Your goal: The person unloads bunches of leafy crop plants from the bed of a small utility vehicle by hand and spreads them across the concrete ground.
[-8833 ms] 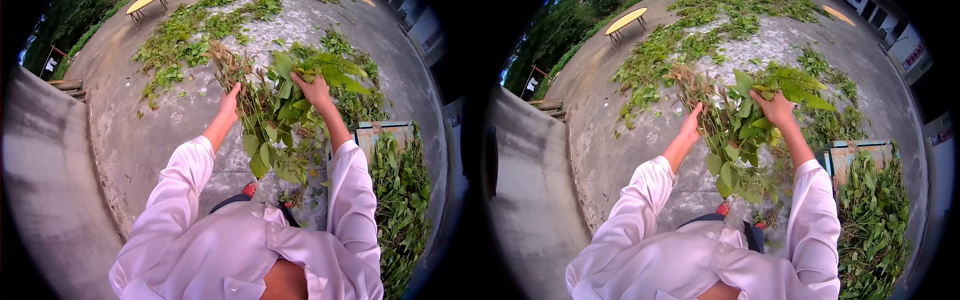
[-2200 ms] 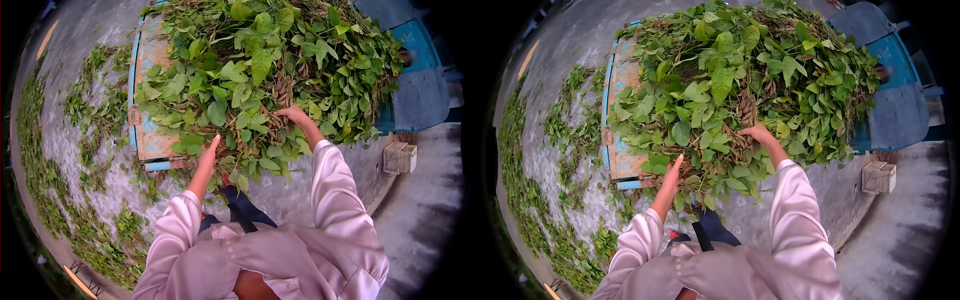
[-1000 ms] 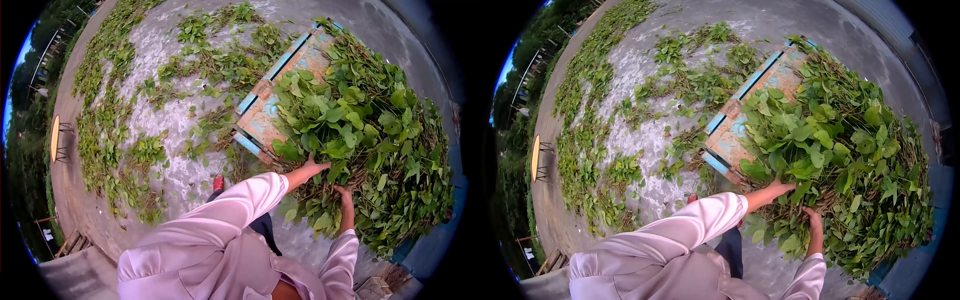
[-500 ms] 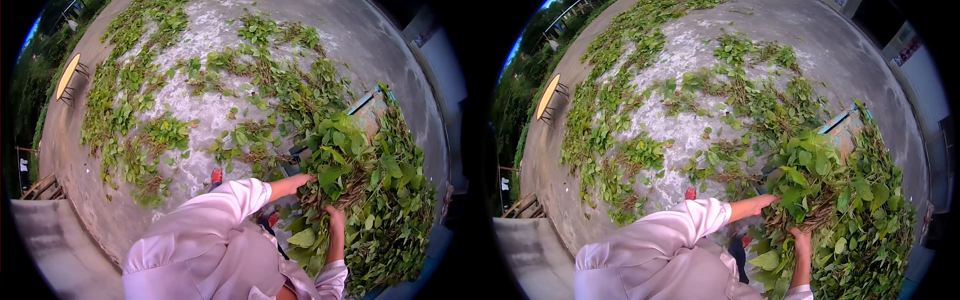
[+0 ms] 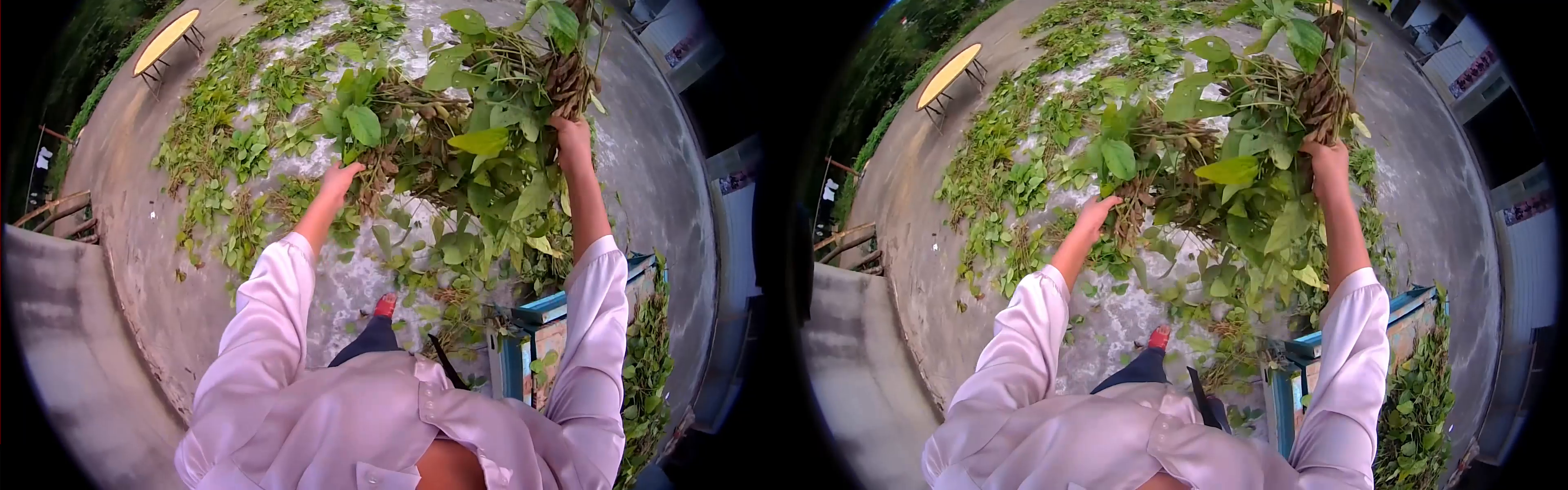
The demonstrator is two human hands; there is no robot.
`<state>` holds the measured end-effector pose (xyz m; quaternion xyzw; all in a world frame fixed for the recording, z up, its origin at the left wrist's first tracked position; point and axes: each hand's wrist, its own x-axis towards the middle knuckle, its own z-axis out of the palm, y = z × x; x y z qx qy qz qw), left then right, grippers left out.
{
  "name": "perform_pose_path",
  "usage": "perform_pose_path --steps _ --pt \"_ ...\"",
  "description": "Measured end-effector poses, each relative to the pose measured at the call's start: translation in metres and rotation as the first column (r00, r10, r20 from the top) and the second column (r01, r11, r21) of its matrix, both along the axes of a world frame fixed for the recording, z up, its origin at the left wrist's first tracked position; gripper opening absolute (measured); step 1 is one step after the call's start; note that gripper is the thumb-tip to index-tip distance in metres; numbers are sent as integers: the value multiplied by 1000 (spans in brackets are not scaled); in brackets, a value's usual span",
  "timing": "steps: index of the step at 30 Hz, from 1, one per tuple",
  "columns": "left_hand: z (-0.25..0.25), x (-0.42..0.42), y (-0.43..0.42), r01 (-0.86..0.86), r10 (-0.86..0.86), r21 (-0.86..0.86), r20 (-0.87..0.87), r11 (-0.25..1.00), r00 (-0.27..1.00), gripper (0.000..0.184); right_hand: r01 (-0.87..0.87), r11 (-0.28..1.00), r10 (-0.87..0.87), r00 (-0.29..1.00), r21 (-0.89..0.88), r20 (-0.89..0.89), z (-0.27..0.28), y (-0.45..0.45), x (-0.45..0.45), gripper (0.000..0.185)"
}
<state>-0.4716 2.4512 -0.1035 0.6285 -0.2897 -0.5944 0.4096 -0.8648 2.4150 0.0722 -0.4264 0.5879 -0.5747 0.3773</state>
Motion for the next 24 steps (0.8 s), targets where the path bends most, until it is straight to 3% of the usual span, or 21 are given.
perform_pose_path --steps 1,2,3,4,5,6,7,8,10,12,13,14,15,16,17,18,19,20,21,23,24 --pt "-25 35 -8 -60 60 8 -8 998 998 56 8 999 -3 995 -46 104 25 -23 9 15" --pt "-30 63 -4 -136 137 77 -9 988 990 54 -9 999 10 1000 -53 24 40 -47 6 16" --pt "-26 79 7 -274 279 74 -65 959 958 50 18 995 -8 996 -99 94 48 -67 12 16" --pt "-52 107 11 -348 347 75 30 934 937 44 43 997 -35 992 -66 118 58 -79 17 15" --pt "-67 130 22 -367 372 99 -37 925 927 46 10 1000 -7 994 -25 106 61 -86 20 13" --pt "-70 147 38 -380 383 141 4 914 924 47 -21 1000 20 996 17 92 63 -92 20 12" --pt "-67 155 56 -482 489 201 15 853 872 48 -26 998 18 994 65 109 49 -101 12 12" --pt "-121 191 70 -471 489 222 -29 854 872 44 -30 993 15 991 113 129 18 -114 -3 12" --pt "-153 221 115 -571 617 295 -87 766 782 22 -148 989 134 957 33 258 -51 -107 -12 14" --pt "-186 249 162 -613 647 432 85 661 758 12 -148 969 74 937 197 343 -91 -55 5 9" --pt "-224 268 194 -595 680 408 -92 692 728 13 -215 916 40 890 340 455 -103 -26 13 8" --pt "-217 262 219 -639 738 436 -93 634 669 13 -160 876 -44 913 454 407 -156 -16 -7 10" --pt "-193 251 238 -703 811 484 -24 521 585 13 -199 854 -77 866 481 495 -181 11 -5 10" --pt "-196 252 261 -713 801 493 52 498 596 15 -216 889 -53 828 405 558 -210 42 -10 12" --pt "-201 256 288 -724 786 501 129 475 605 18 -282 869 6 828 408 560 -201 65 12 15" --pt "-226 265 315 -714 827 481 -42 508 560 21 -267 809 -40 863 523 504 -229 83 5 20" --pt "-253 276 341 -711 842 518 -35 476 538 22 -176 764 -195 854 621 482 -241 99 12 23" --pt "-267 282 359 -707 857 552 -27 442 515 23 -132 733 -221 882 667 417 -280 112 -3 26" --pt "-259 277 366 -704 874 553 -95 445 477 24 -149 695 -238 875 703 421 -314 124 -18 26" --pt "-233 254 383 -719 902 547 -225 430 368 25 -126 617 -239 910 777 337 -320 142 -13 25" --pt "-220 249 385 -673 887 593 -177 442 426 25 -98 571 -269 916 815 299 -317 144 -7 12"
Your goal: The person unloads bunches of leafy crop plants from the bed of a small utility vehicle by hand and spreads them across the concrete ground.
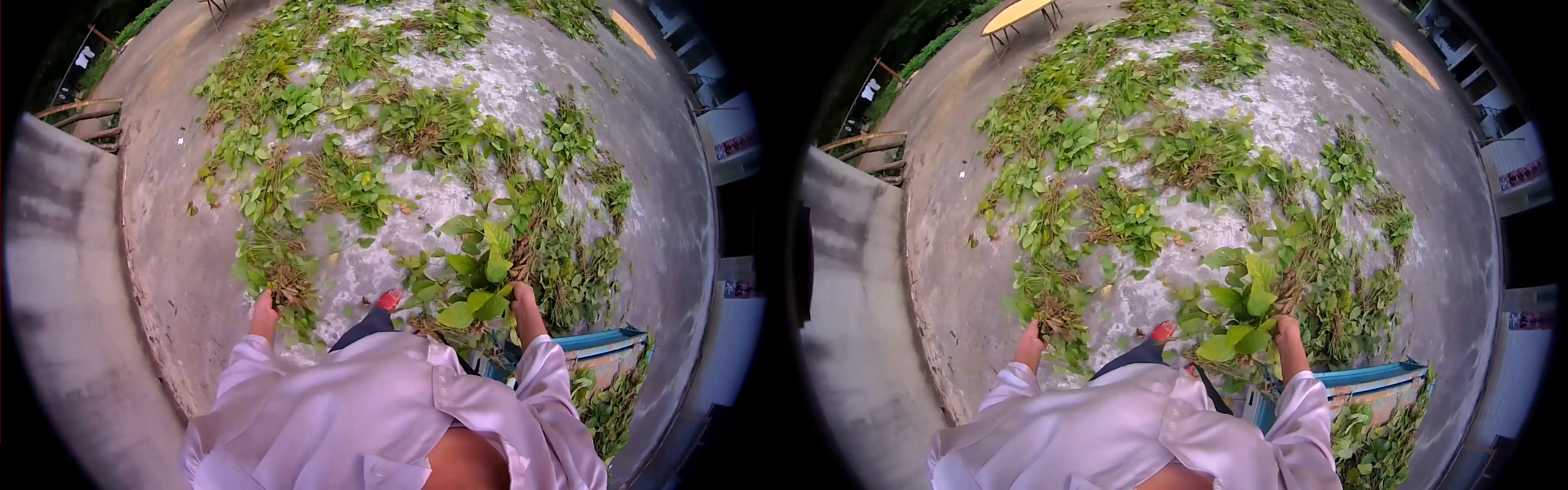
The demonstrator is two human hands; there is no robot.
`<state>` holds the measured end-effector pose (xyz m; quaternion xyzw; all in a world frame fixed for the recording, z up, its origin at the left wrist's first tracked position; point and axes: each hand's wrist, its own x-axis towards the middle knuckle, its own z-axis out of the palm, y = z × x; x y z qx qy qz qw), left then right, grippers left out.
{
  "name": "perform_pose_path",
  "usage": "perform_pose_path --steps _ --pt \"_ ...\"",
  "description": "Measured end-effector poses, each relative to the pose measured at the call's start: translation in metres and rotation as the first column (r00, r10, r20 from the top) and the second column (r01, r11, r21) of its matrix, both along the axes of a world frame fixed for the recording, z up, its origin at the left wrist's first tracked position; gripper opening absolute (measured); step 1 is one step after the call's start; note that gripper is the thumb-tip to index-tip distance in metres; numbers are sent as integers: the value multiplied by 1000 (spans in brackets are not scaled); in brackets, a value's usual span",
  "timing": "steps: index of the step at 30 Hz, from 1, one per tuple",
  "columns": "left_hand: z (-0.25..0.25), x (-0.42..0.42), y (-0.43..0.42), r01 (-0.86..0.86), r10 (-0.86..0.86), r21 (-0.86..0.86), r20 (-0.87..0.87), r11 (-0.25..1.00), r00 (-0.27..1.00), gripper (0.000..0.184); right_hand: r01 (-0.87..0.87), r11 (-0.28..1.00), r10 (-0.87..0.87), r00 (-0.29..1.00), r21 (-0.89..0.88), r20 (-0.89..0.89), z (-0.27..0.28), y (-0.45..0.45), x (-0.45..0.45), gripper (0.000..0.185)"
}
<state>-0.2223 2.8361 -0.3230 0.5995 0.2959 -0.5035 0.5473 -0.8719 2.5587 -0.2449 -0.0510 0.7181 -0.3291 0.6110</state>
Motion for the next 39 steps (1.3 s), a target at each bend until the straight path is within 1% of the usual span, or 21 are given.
perform_pose_path --steps 2,4,7,8,10,11,12,13,14,16,18,19,22,23,25,26,28,30,32,36,39 --pt "7 -5 1 -37 32 43 120 998 992 25 -192 978 193 981 79 -13 -14 -12 -10 3" --pt "-15 13 1 -44 51 -90 77 995 996 27 -177 981 177 984 78 7 2 -45 -1 12" --pt "24 18 -34 -48 60 -189 61 981 996 29 -173 977 171 985 -123 -22 53 -143 11 3" --pt "29 21 -40 -28 48 -229 85 973 995 30 -106 978 91 992 -179 -89 94 -183 26 4" --pt "35 24 -56 -101 122 -318 46 943 991 25 -195 818 233 972 -541 3 138 -293 7 16" --pt "32 27 -60 -133 152 -358 24 924 988 23 -186 647 365 927 -739 85 231 -294 50 30" --pt "37 23 -64 -128 144 -357 19 925 989 23 -170 551 361 931 -817 50 266 -338 43 50" --pt "46 19 -69 -121 135 -356 13 927 991 23 -325 550 529 848 -770 20 340 -319 73 62" --pt "53 18 -70 -114 125 -354 8 928 992 23 -342 549 336 926 -762 -174 373 -322 91 71" --pt "36 19 -66 -44 71 -396 55 917 996 21 -527 468 65 821 -710 -567 390 -323 122 54" --pt "30 7 -71 -31 74 -382 97 924 993 20 -746 257 133 657 -614 -742 385 -314 139 42" --pt "72 -14 -78 -51 112 -315 176 948 978 19 -744 200 232 669 -638 -706 369 -290 157 29" --pt "84 -26 -82 -9 71 -279 210 960 975 19 -856 211 633 488 -473 -601 252 -219 178 29" --pt "55 -17 -80 -25 85 -292 192 956 978 22 -896 247 759 415 -369 -502 204 -186 178 31" --pt "57 -12 -86 0 55 -207 261 978 964 23 -989 97 938 128 -111 -323 125 -114 162 35" --pt "60 -12 -89 11 37 -163 294 987 955 24 -994 -91 962 -102 58 -252 103 -78 157 38" --pt "94 -15 -105 75 -14 -161 350 984 937 26 -972 -215 957 -228 90 -181 32 -16 120 37" --pt "99 1 -116 138 -81 -113 407 984 910 26 -988 149 989 149 51 13 11 38 87 35" --pt "83 33 -132 229 -143 -174 405 958 903 23 -852 513 843 523 102 128 2 78 51 29" --pt "118 81 -201 344 -264 -141 400 928 878 24 -629 750 645 764 206 -16 0 129 -26 15" --pt "133 140 -262 550 -437 -6 599 835 671 40 -486 843 521 844 232 -126 -20 157 -71 16"
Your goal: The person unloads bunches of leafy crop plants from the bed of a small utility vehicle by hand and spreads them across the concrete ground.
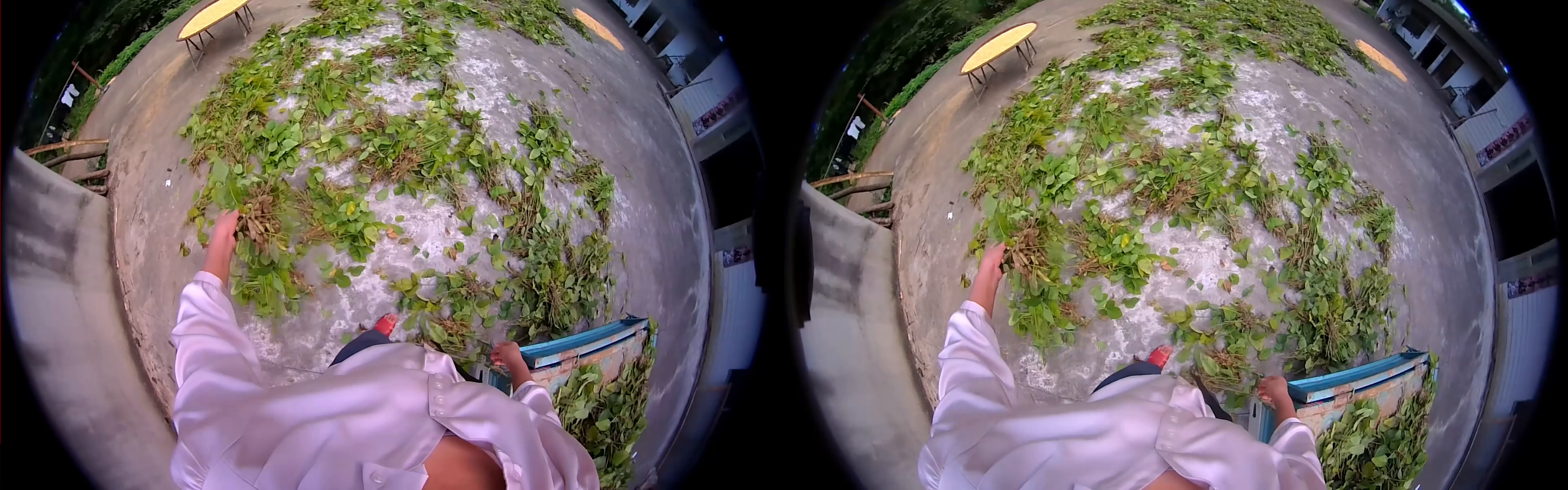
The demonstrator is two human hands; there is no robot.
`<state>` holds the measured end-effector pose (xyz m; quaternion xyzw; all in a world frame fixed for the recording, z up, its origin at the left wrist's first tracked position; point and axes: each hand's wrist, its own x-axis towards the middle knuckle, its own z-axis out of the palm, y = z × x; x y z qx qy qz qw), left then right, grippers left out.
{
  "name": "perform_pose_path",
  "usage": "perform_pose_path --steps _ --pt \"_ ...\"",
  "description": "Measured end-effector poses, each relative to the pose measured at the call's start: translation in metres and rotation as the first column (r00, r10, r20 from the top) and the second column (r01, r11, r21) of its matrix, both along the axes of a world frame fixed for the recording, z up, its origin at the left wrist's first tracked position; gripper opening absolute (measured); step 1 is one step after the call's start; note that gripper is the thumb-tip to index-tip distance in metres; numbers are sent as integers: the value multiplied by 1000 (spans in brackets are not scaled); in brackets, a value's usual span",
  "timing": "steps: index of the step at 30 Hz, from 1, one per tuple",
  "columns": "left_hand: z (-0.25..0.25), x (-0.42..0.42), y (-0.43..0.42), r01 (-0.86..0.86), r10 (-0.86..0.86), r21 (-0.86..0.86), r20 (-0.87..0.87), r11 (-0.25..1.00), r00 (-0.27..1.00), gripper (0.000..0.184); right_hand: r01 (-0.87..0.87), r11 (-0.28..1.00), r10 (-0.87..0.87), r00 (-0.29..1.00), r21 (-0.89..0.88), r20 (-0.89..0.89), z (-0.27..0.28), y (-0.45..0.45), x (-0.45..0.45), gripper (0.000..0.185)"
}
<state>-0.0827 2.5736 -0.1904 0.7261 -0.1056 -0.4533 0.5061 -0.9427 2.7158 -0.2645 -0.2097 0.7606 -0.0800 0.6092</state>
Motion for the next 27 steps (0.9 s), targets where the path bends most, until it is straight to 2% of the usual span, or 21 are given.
perform_pose_path --steps 1,2,3,4,5,6,7,8,9,10,11,12,13,14,15,16,17,21,22,23,27 --pt "3 25 -24 11 -10 -9 59 1000 998 50 45 999 -44 998 -21 36 -7 7 -10 14" --pt "9 43 -41 115 -111 -239 31 964 993 51 88 996 -88 996 -32 12 7 11 -2 14" --pt "14 57 -62 -15 30 -258 55 966 998 46 119 989 -120 993 -87 -10 0 21 -2 12" --pt "47 52 -88 1 -19 -213 -84 977 996 44 92 993 -93 995 -74 -21 -1 27 2 12" --pt "95 17 -102 24 -67 -302 -133 953 989 49 38 995 -46 995 -88 -90 11 30 15 13" --pt "127 -8 -111 7 -26 -243 -75 970 997 59 -28 989 9 991 -142 -133 36 33 32 14" --pt "146 -31 -118 -114 114 -13 44 993 992 65 -59 981 30 987 -183 -155 14 49 31 17" --pt "153 -51 -119 -26 21 72 72 997 997 64 -166 972 138 976 -166 -166 30 53 39 19" --pt "123 -42 -130 29 -29 15 13 999 999 59 -247 958 215 955 -148 -205 59 55 51 20" --pt "56 -5 -153 66 -55 -44 220 997 974 50 -231 946 180 958 -228 -224 45 70 54 21" --pt "31 -18 -151 202 -235 122 420 972 876 44 -224 926 152 958 -303 -245 32 88 54 21" --pt "6 -50 -150 94 -233 326 419 941 878 35 -156 940 84 968 -305 -237 29 106 57 22" --pt "-9 -88 -136 281 -441 437 322 854 838 28 -98 946 24 972 -308 -233 29 122 56 23" --pt "-49 -116 -127 280 -455 472 312 836 834 28 -47 948 -28 973 -314 -229 29 140 52 23" --pt "-62 -144 -116 516 -634 570 11 640 773 25 -62 952 -30 955 -300 -294 26 162 45 23" --pt "-79 -178 -101 684 -730 518 -156 514 666 23 -76 957 -29 935 -280 -354 18 187 39 24" --pt "-81 -243 -67 645 -800 569 38 510 599 21 -91 963 -23 911 -255 -412 10 212 33 24" --pt "-135 -383 -18 919 -891 389 -391 65 229 14 132 969 -232 773 -209 -591 -5 332 16 29" --pt "-116 -435 11 885 -954 465 -251 31 166 16 248 945 -327 718 -213 -614 -5 365 14 30" --pt "-101 -474 30 919 -981 381 -192 -100 -27 22 354 909 -410 654 -221 -636 -6 398 11 31" --pt "-102 -612 65 892 -951 338 -177 -300 -253 30 702 679 -624 397 -215 -673 6 536 -1 45"
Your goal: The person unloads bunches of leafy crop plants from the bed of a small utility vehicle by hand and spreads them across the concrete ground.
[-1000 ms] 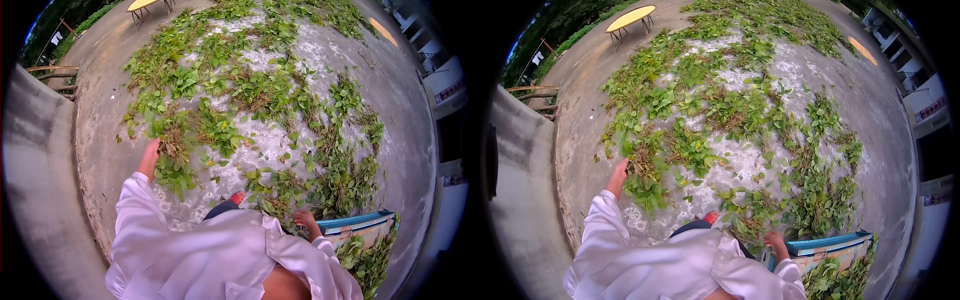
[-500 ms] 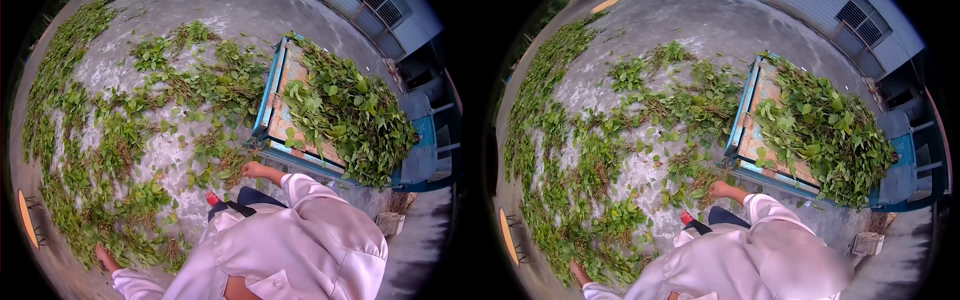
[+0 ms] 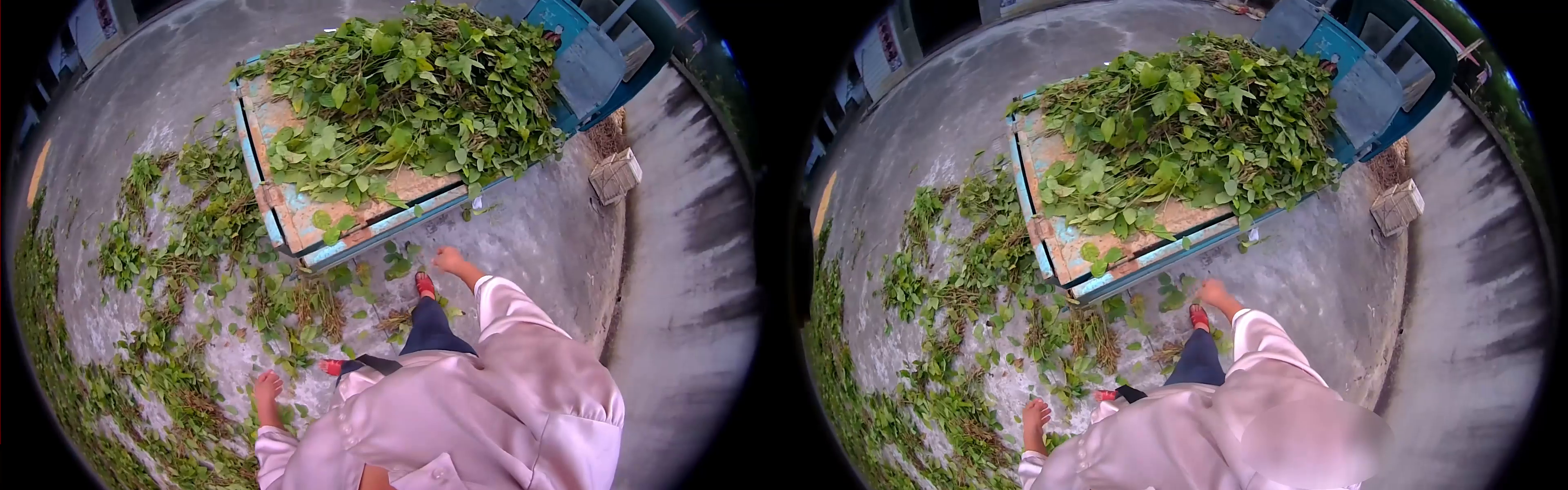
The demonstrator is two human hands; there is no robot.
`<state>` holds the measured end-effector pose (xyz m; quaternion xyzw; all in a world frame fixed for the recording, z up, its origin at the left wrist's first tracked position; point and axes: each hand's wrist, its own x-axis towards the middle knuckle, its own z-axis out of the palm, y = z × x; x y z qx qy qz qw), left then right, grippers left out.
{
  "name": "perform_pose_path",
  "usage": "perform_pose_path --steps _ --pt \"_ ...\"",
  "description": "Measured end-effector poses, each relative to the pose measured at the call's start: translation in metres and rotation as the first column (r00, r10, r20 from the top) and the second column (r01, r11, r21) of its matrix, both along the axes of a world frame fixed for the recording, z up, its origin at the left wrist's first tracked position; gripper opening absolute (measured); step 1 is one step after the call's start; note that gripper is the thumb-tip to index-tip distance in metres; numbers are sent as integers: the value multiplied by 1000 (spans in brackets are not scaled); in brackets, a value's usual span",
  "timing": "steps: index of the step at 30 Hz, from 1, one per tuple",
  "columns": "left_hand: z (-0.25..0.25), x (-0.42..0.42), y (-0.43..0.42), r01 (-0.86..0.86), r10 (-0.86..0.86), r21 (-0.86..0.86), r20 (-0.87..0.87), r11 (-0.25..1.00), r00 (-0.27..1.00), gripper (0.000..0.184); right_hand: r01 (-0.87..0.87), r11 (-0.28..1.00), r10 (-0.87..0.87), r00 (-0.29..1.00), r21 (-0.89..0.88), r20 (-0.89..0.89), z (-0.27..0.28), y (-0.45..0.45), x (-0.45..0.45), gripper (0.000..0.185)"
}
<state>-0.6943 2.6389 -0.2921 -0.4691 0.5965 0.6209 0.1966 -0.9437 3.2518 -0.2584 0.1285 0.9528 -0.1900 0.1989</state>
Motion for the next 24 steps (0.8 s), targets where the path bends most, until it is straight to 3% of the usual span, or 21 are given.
perform_pose_path --steps 1,3,5,9,12,13,15,17,19,21,24 --pt "1 -26 8 55 -55 -18 -25 998 998 31 115 993 -114 992 -1 61 3 38 -9 51" --pt "8 -74 34 -23 19 -74 -58 997 998 28 234 972 -226 957 24 -184 0 114 -18 58" --pt "11 -115 69 -94 84 -118 -91 989 992 24 374 927 -360 905 19 -226 -7 191 -45 66" --pt "8 -168 172 -16 16 -183 1 983 1000 16 580 809 -585 778 -98 -229 -26 321 -109 79" --pt "-1 -201 256 142 -132 -82 125 986 983 22 685 682 -723 684 -257 -97 -30 394 -139 83" --pt "-11 -217 277 224 -214 -87 108 971 971 26 621 754 -655 735 -214 -174 -32 416 -146 88" --pt "-33 -250 321 373 -367 -100 70 923 928 34 701 636 -755 652 -321 -73 -23 444 -152 90" --pt "4 -296 386 459 -472 -220 -7 861 882 46 755 519 -804 591 -401 70 -4 465 -159 94" --pt "31 -341 436 498 -520 -204 -72 843 851 57 794 411 -799 551 -447 243 19 486 -166 99" --pt "18 -379 461 532 -579 -266 -142 804 803 61 764 352 -789 553 -540 268 66 478 -165 103" --pt "67 -426 523 502 -550 -237 -233 832 802 71 740 283 -813 523 -610 258 91 475 -171 106"
